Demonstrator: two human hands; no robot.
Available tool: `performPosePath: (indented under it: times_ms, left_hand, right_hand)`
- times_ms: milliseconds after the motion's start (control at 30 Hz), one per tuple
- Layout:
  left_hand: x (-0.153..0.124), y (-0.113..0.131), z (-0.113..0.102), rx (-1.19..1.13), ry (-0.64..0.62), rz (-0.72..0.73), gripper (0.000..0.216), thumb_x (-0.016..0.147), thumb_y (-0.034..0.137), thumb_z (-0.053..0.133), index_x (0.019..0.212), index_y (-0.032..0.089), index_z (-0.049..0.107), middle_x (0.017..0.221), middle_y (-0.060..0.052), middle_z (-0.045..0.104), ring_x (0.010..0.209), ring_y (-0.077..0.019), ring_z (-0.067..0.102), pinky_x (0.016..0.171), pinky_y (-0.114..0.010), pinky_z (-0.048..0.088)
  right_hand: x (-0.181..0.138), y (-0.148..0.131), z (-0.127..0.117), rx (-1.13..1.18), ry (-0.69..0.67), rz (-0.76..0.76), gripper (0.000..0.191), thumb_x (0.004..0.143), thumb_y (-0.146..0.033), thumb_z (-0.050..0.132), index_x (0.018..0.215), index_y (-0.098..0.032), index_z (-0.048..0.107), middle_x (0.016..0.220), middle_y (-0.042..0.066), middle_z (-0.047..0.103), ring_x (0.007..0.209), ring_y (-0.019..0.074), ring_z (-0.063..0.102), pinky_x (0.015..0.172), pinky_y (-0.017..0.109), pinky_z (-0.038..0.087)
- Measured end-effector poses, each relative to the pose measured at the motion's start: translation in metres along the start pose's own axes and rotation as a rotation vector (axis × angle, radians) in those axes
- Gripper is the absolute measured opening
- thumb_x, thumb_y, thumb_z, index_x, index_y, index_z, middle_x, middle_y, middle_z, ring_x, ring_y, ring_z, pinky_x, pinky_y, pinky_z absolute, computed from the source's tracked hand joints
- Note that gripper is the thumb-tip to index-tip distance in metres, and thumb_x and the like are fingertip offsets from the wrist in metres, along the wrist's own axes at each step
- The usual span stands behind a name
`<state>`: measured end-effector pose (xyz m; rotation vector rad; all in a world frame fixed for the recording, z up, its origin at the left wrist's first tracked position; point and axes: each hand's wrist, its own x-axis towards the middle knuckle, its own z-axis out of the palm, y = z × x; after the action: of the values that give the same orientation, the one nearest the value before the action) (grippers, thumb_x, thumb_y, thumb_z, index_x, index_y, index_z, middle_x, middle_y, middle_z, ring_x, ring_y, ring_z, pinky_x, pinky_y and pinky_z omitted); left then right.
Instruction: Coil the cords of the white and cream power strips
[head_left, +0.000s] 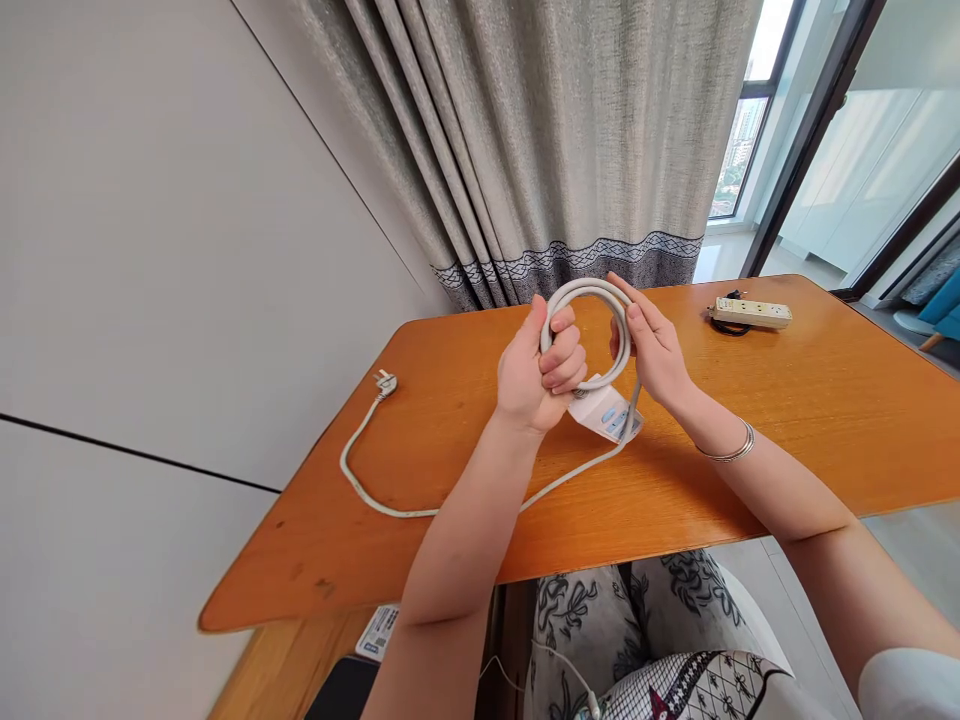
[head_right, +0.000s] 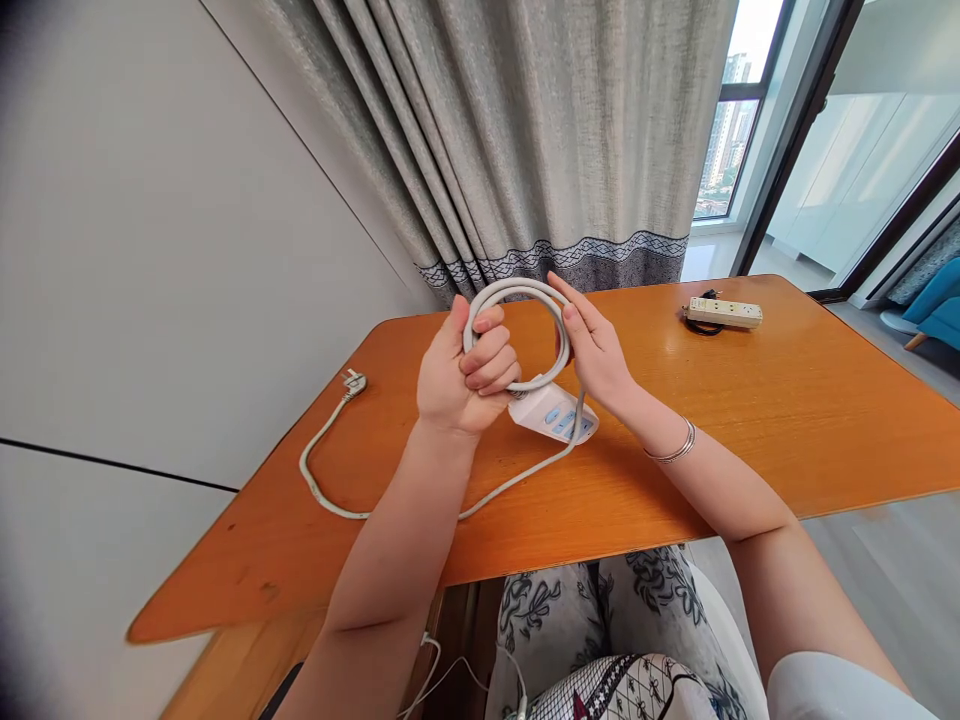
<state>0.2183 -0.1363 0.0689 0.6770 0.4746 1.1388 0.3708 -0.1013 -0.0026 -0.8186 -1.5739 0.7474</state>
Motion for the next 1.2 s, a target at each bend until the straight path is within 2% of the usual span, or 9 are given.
performPosePath:
  times_ms: [167,300,500,600,700,833,900,1000,1200]
  left_hand:
    - [-0.003,0.002,0.002,-0.036,0.052,0.141,0.052,0.111,0.046,0.022,0.068,0.021,0.037,0.042,0.010,0.019,0.028,-0.0049,0.014,0.030,-0.015,0.016]
    - [-0.004,0.002,0.005,-0.041,0.095,0.222,0.050,0.111,0.047,0.025,0.069,0.021,0.036,0.042,0.010,0.021,0.029,-0.0052,0.016,0.031,-0.016,0.018]
    - [-0.003,-0.002,0.007,-0.079,0.155,0.322,0.049,0.110,0.048,0.029,0.071,0.021,0.038,0.044,0.010,0.023,0.030,-0.0054,0.017,0.032,-0.016,0.019]
    - [-0.001,-0.002,0.005,-0.099,0.187,0.400,0.048,0.109,0.049,0.031,0.072,0.021,0.039,0.045,0.010,0.024,0.031,-0.0053,0.017,0.032,-0.017,0.019]
    - [0.000,-0.002,0.003,-0.101,0.213,0.474,0.046,0.108,0.050,0.035,0.072,0.021,0.040,0.046,0.010,0.025,0.032,-0.0052,0.018,0.034,-0.017,0.019]
    - [0.001,0.000,0.002,-0.085,0.258,0.612,0.048,0.109,0.048,0.030,0.072,0.021,0.041,0.046,0.009,0.026,0.034,-0.0052,0.019,0.036,-0.017,0.020]
    - [0.000,0.000,0.002,-0.059,0.271,0.647,0.049,0.110,0.046,0.027,0.071,0.021,0.042,0.046,0.009,0.027,0.034,-0.0053,0.020,0.037,-0.017,0.021]
    - [0.001,-0.003,0.001,-0.007,0.255,0.679,0.047,0.110,0.045,0.032,0.071,0.021,0.043,0.047,0.008,0.029,0.035,-0.0060,0.023,0.038,-0.018,0.022]
    - [0.007,-0.020,-0.006,0.149,0.289,0.804,0.040,0.108,0.042,0.043,0.073,0.022,0.043,0.049,0.008,0.034,0.038,-0.0064,0.031,0.044,-0.018,0.028]
  right_hand:
    - [-0.007,0.003,0.007,-0.178,0.023,0.018,0.064,0.108,-0.053,0.019,0.166,-0.027,0.024,0.079,0.003,0.060,0.069,0.0204,0.063,0.064,0.036,0.057]
    - [-0.004,-0.006,0.001,-0.283,-0.135,0.038,0.061,0.108,-0.038,0.021,0.167,-0.021,0.022,0.073,0.001,0.059,0.064,0.0188,0.060,0.066,0.036,0.058]
    - [-0.006,-0.030,-0.007,-0.774,-0.328,0.033,0.074,0.102,-0.027,0.033,0.168,-0.014,0.002,0.096,0.009,0.074,0.080,0.0229,0.067,0.076,0.036,0.053]
    - [-0.011,-0.042,-0.002,-0.979,-0.360,0.071,0.074,0.101,-0.024,0.031,0.167,-0.007,0.005,0.111,0.019,0.074,0.091,0.0268,0.068,0.076,0.036,0.050]
    - [-0.016,-0.050,0.003,-1.030,-0.405,0.114,0.072,0.099,-0.022,0.031,0.166,-0.004,0.012,0.115,0.023,0.072,0.094,0.0283,0.068,0.076,0.037,0.049]
    - [-0.025,-0.046,0.010,-0.888,-0.530,0.116,0.072,0.099,-0.024,0.036,0.163,0.000,0.014,0.104,0.021,0.074,0.080,0.0258,0.067,0.072,0.036,0.049]
    - [-0.028,-0.041,0.014,-0.762,-0.539,0.094,0.073,0.097,-0.022,0.038,0.163,-0.001,0.015,0.100,0.019,0.074,0.074,0.0235,0.064,0.072,0.038,0.050]
    - [-0.031,-0.037,0.019,-0.454,-0.530,0.096,0.070,0.094,-0.018,0.041,0.160,-0.009,0.022,0.096,0.011,0.069,0.073,0.0202,0.061,0.076,0.040,0.055]
    - [-0.032,-0.037,0.031,0.194,-0.528,0.324,0.063,0.095,-0.019,0.045,0.156,-0.019,0.028,0.090,0.000,0.052,0.070,0.0138,0.058,0.074,0.037,0.062]
